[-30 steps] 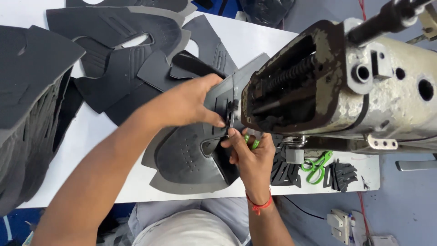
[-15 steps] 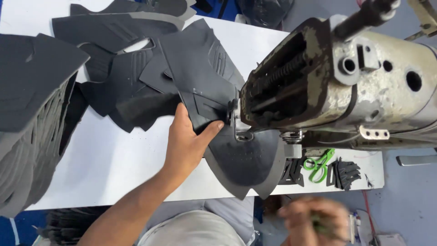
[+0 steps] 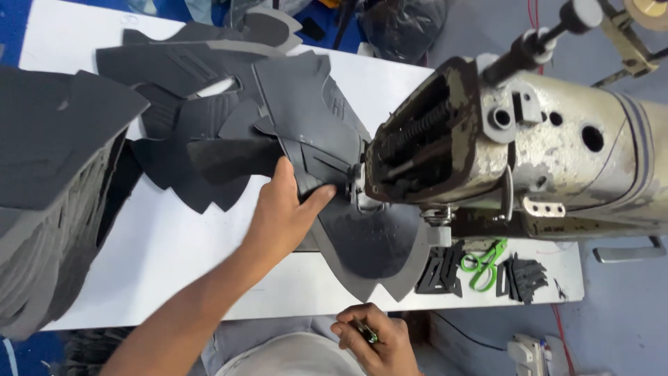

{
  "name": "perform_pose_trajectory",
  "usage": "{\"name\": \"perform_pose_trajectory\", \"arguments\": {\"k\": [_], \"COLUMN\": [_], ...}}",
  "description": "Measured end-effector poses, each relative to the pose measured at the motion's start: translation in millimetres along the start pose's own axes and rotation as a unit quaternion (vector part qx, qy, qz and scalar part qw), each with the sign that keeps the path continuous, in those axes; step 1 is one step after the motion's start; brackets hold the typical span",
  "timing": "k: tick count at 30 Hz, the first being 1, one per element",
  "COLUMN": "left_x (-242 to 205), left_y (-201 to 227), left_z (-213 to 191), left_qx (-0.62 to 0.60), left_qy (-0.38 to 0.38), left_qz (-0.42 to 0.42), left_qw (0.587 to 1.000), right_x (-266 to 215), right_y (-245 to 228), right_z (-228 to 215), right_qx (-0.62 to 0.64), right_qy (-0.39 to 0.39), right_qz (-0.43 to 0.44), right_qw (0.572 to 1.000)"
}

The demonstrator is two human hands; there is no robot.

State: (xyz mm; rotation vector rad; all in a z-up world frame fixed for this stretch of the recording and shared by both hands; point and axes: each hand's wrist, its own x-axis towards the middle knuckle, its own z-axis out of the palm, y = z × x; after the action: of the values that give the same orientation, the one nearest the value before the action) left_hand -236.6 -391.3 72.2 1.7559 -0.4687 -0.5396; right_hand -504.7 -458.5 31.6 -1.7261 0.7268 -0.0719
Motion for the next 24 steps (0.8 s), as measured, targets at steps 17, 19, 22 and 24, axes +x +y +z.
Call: {"name": "perform_pose_trajectory", "arguments": {"k": [17, 19, 22, 24], "left_x": [105.6, 93.2, 86.5, 85.6], "left_y": [-102.7, -89.8, -86.3, -98.0], "left_z": [-24.2, -17.0, -20.4, -21.9], "left_qx": [0.106, 0.073, -0.011, -0.063], "left_qy": [-0.298, -0.331, -0.365, -0.376], "left_qz": [-0.169, -0.187, -0.213, -0.227], "left_qw": [0.934, 0.922, 0.906, 0.896], "right_x": [12.4, 7.3, 12.9, 15.5], "right_y": [12.3, 14.8, 9.0, 9.7], "right_z": [3.3, 5.0, 9.9, 11.7], "right_qx": [0.013, 0.008, -0.007, -0.014], "right_qy": [-0.056, -0.06, -0.067, -0.066], "right_qz": [0.135, 0.142, 0.14, 0.144], "right_qw": [0.989, 0.988, 0.988, 0.987]}}
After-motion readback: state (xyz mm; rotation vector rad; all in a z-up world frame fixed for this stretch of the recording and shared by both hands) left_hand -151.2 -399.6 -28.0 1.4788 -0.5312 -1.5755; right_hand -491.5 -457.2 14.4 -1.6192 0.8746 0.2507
